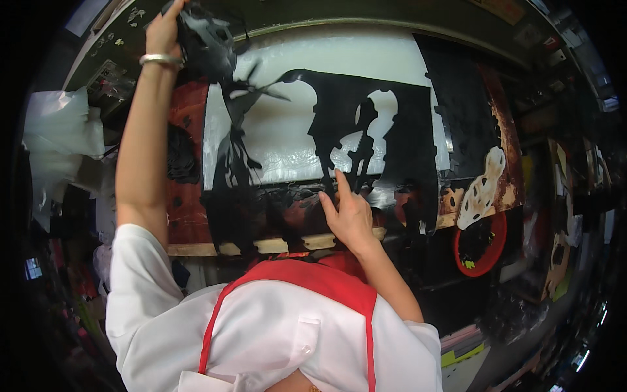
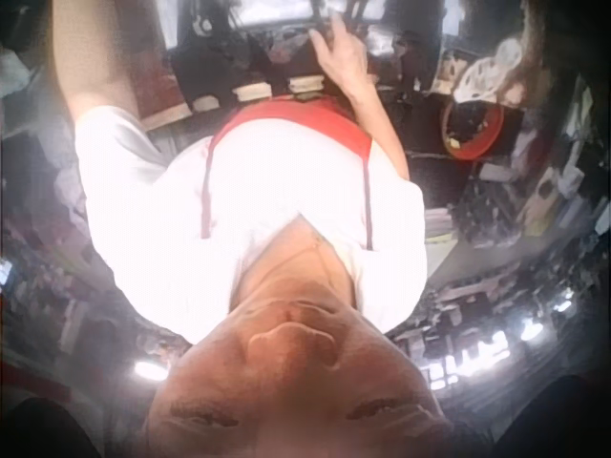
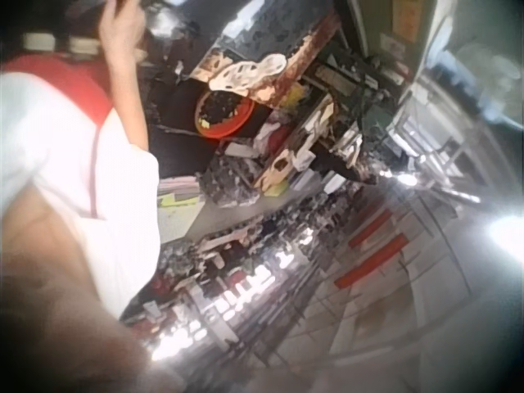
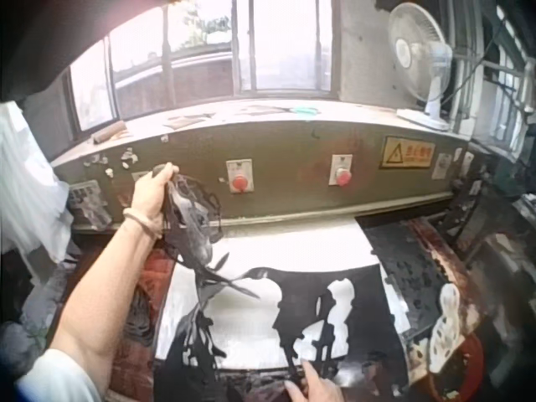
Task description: The person operates a hydraulic press to cut shapes from black rubber sheets using a white template. They place the template, press the sheet, remove cut pieces, and repeat the cycle.
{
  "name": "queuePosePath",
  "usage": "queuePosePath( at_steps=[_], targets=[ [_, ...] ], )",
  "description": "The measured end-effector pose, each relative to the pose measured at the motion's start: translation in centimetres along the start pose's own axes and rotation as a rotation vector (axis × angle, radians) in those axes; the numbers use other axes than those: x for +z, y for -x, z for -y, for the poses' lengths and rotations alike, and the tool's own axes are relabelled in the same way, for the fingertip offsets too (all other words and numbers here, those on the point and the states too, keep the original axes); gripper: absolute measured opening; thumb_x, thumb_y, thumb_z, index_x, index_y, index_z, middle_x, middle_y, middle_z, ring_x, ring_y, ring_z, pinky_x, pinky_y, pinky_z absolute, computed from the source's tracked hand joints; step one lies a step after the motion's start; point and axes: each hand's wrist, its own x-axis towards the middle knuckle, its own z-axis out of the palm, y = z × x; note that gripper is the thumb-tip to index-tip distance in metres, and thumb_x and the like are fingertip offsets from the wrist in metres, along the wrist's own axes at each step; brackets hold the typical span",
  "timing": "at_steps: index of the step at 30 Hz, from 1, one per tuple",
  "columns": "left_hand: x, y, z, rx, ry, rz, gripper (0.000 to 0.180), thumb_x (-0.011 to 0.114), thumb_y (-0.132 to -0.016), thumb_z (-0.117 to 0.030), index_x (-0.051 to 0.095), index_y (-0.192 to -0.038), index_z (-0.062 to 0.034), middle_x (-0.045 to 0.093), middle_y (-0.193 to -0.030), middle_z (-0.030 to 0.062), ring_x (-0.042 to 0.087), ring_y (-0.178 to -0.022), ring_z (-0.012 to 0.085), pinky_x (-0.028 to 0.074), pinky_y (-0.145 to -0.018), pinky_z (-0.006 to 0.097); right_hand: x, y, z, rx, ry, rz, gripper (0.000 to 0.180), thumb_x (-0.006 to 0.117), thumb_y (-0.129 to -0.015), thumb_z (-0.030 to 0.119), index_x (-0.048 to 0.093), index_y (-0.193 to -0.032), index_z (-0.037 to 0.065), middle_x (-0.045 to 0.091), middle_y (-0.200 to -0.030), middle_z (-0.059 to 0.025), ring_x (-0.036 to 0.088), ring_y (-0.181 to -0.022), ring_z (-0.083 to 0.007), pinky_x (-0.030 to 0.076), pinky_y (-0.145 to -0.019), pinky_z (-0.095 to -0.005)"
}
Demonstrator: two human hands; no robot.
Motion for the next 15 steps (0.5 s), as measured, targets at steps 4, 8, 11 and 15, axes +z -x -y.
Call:
queuePosePath(
  at_steps=[4, 8, 11, 15],
  targets=[
    [0.1, -3.4, -4.3, 0.133, -0.295, 0.027, 0.013, 0.065, -0.09, -0.017, 0.068, -0.089, -0.0046, 0.066, -0.078, 0.0033, 0.06, -0.065, 0.014, 0.049, -0.059, 0.03, 0.6, 0.5, -0.5, -0.09, 0.009, -0.126, 0.046, 0.068, -0.087, 0.022, 0.053, -0.126, 0.001, 0.056, -0.058, -0.0108, 0.058, -0.05, -0.0255, 0.046, -0.051, -0.0342],
    [-0.4, -2.4, -9.0, -0.11, -0.164, -0.102, 0.012, 0.064, -0.09, -0.017, 0.065, -0.089, -0.0046, 0.066, -0.077, 0.006, 0.062, -0.061, 0.0197, 0.051, -0.055, 0.033, 1.2, 0.6, -0.5, -0.17, 0.141, -0.29, 0.046, 0.067, -0.088, 0.024, 0.05, -0.124, 0.0, 0.053, -0.053, -0.0099, 0.056, -0.046, -0.0287, 0.043, -0.046, -0.0371],
    [-0.7, 1.6, -9.1, -0.093, -0.208, 0.162, 0.013, 0.065, -0.09, -0.019, 0.063, -0.089, -0.0053, 0.062, -0.071, 0.0047, 0.061, -0.059, 0.0186, 0.053, -0.053, 0.034, 1.3, 0.3, 0.0, -0.199, 0.063, -0.334, 0.053, 0.072, -0.083, 0.021, 0.048, -0.126, 0.0, 0.054, -0.058, -0.0072, 0.055, -0.05, -0.0271, 0.044, -0.049, -0.0358],
    [0.0, 14.3, -4.6, -0.14, -0.482, 0.447, 0.026, 0.063, -0.092, -0.028, 0.063, -0.099, -0.0037, 0.067, -0.082, 0.0053, 0.063, -0.072, 0.0122, 0.05, -0.067, 0.024, 1.0, -0.6, 1.8, -0.459, 0.147, -0.527, 0.042, 0.076, -0.075, 0.015, 0.056, -0.109, 0.0, 0.059, -0.083, -0.0122, 0.058, -0.077, -0.0309, 0.047, -0.067, -0.0387]
  ],
)
